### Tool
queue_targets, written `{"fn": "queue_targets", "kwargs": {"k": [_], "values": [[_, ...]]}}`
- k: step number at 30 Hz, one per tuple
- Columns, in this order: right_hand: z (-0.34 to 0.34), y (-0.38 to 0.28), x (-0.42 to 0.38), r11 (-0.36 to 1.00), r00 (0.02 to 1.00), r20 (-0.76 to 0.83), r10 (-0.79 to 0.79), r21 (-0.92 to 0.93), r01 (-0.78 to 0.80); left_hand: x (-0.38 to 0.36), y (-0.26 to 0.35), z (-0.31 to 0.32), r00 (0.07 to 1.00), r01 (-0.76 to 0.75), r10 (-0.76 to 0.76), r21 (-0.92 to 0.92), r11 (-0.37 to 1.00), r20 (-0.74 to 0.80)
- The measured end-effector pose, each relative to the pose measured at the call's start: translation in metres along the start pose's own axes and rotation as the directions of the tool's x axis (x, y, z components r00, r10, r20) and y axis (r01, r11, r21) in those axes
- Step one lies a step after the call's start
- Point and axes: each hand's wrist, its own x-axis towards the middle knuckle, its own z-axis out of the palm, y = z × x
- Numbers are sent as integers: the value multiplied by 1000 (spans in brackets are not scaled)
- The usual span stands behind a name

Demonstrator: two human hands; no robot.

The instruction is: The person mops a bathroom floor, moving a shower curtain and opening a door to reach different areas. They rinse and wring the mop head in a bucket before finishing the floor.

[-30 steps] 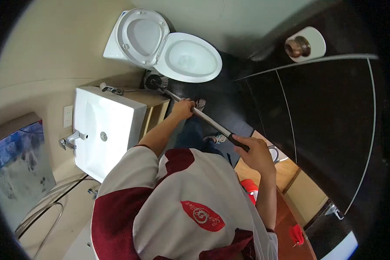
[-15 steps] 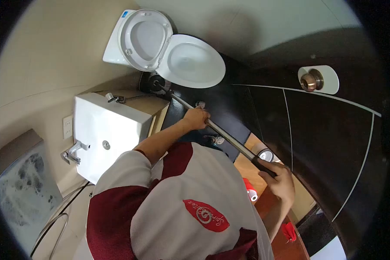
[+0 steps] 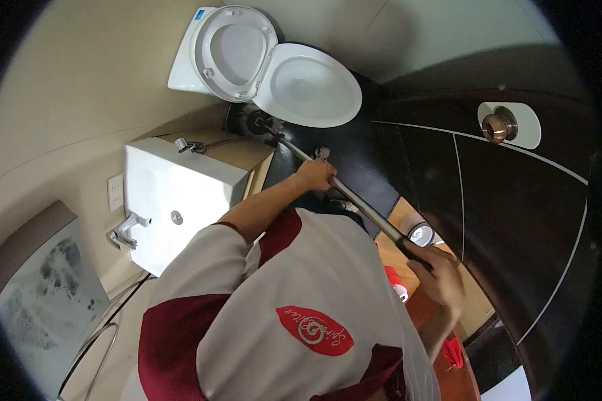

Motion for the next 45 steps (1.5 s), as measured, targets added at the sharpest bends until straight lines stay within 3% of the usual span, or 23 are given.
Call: {"fn": "queue_targets", "kwargs": {"k": [2,4,5,6,8,9,12,15,18,20,22,23,26,31,34,36,38,39,40,41,42,44,45], "values": [[-17,0,-18,995,995,-33,-90,-35,89,-18,22,-27,999,-35,35,-37,999,-4],[-25,-15,-13,996,999,51,-18,-86,22,-26,10,-18,996,-42,41,-4,999,-85],[-13,-7,-5,995,997,7,-74,-69,74,-26,-1,-14,990,-51,53,13,999,-130],[3,-2,9,995,995,-10,-99,-11,99,-20,-17,-7,996,39,-38,0,999,-83],[57,13,42,997,998,64,3,-83,2,-19,-36,0,976,215,-213,59,975,-32],[73,10,47,987,995,75,66,-150,-54,-10,-57,18,984,167,-172,132,977,32],[56,30,3,973,968,109,227,-73,-220,17,-34,56,983,-90,64,146,985,171],[33,38,-64,947,942,-149,301,-66,-313,37,46,83,939,-330,334,-59,942,81],[18,34,-113,930,885,-302,355,17,-368,44,121,69,934,-300,322,-150,942,155],[19,31,-126,961,907,-324,269,31,-274,36,140,63,937,-275,306,-185,943,169],[33,31,-134,986,935,-313,166,48,-159,19,117,64,909,-384,404,-166,908,101],[46,29,-133,971,942,-250,223,-24,-236,12,104,64,900,-410,427,-164,897,91],[85,45,-138,993,943,-313,112,3,-117,0,78,79,895,-417,432,-135,899,109],[152,114,-193,956,871,-394,294,137,-260,-6,121,148,907,-401,395,11,916,150],[193,155,-251,886,796,-395,459,267,-378,-22,173,210,888,-407,343,177,896,306],[237,165,-300,825,730,-389,561,329,-459,-35,201,261,817,-491,397,145,859,417],[270,165,-351,686,643,-280,713,470,-556,-59,243,311,723,-551,451,42,834,523],[286,160,-376,616,602,-240,762,556,-558,-73,264,336,624,-637,519,-3,770,584],[308,154,-401,562,544,-243,803,613,-555,-88,291,359,518,-714,457,71,696,723],[317,140,-420,409,444,-156,882,721,-560,-103,316,377,377,-763,453,-6,646,808],[333,127,-438,396,374,-205,905,730,-557,-123,325,406,335,-754,523,-110,647,784],[340,102,-463,172,235,-42,971,807,-565,-159,356,445,143,-795,518,-214,568,843],[346,91,-470,139,215,-32,976,852,-505,-175,365,467,54,-788,512,-278,549,857]]}}
